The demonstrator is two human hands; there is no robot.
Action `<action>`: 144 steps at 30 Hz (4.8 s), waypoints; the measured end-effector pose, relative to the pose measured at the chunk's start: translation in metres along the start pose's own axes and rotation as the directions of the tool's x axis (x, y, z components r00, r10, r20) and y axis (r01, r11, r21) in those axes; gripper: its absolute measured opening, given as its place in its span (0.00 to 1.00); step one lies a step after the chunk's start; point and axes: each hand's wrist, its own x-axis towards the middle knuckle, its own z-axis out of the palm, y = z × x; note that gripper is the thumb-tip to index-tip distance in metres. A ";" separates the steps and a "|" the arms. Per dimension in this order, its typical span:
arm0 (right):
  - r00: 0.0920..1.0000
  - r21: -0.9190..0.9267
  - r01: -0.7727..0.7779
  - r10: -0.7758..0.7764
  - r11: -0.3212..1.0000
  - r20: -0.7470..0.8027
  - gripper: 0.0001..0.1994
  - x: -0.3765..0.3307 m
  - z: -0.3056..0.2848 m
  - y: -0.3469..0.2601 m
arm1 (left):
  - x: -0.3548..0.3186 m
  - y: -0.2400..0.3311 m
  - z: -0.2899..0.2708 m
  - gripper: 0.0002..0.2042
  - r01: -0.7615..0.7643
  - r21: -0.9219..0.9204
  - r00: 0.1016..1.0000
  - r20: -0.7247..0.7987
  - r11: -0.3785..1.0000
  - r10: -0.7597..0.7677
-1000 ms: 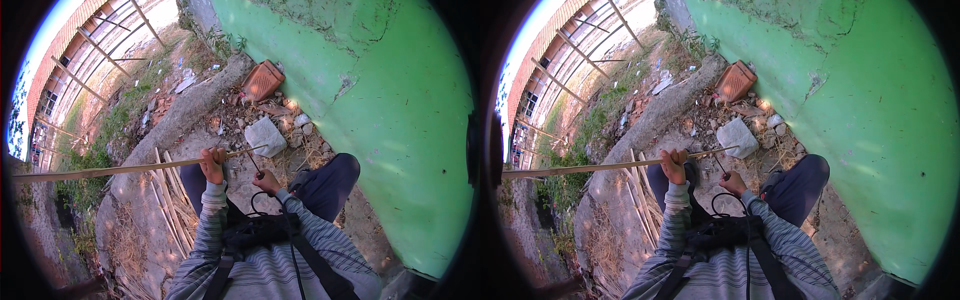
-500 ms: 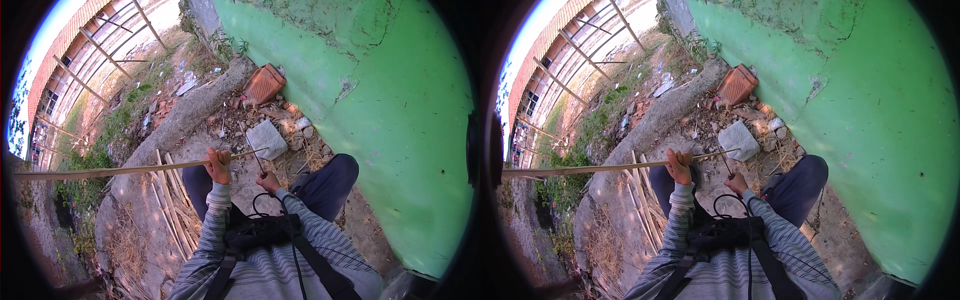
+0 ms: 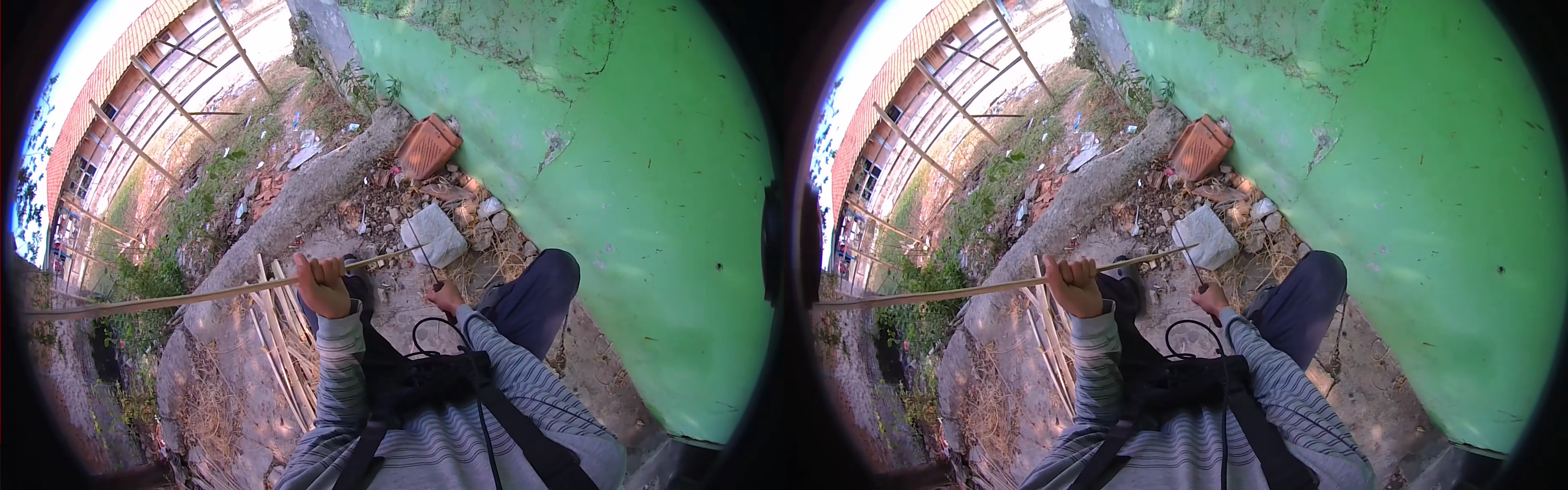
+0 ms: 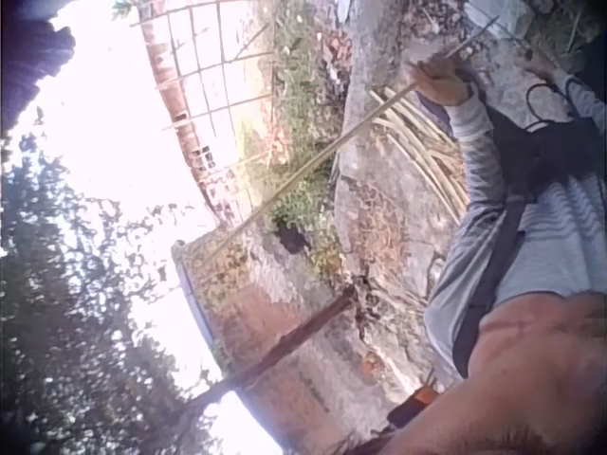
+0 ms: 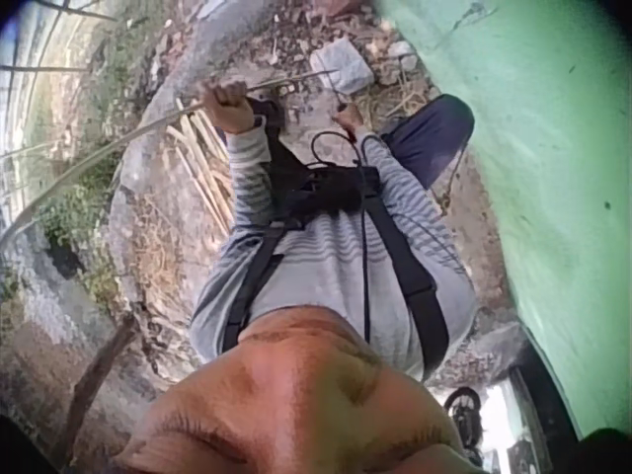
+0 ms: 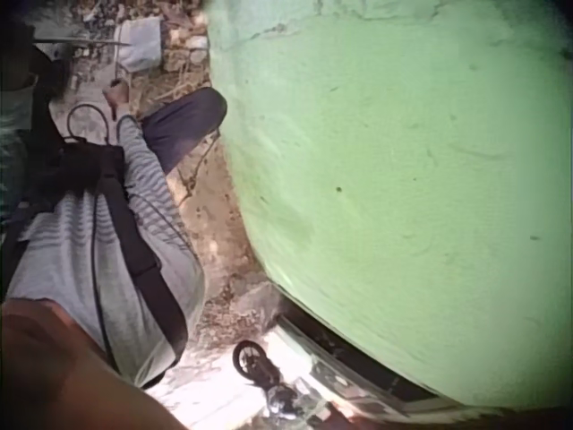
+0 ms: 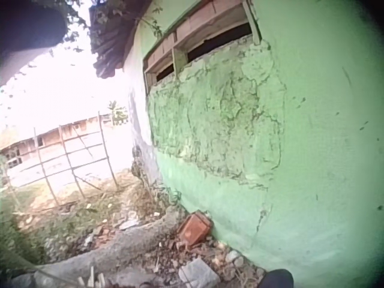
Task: The person carves and splits bamboo strips along their length using a knife.
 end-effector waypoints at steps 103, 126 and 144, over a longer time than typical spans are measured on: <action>0.857 -0.739 0.487 -0.417 0.465 0.302 0.27 0.030 -0.134 -0.235 | 0.035 -0.124 -0.034 0.17 0.589 0.665 0.468 0.182 0.459 -0.865; 0.975 -0.569 0.207 -0.217 0.796 0.050 0.28 -0.004 -0.044 -0.097 | -0.007 -0.155 -0.096 0.18 0.698 0.716 0.143 -0.163 -0.017 -0.976; 0.974 -0.384 0.170 -0.096 0.908 0.205 0.16 -0.022 0.007 0.017 | -0.096 -0.165 -0.187 0.29 0.334 0.922 0.345 -0.315 -0.198 -0.884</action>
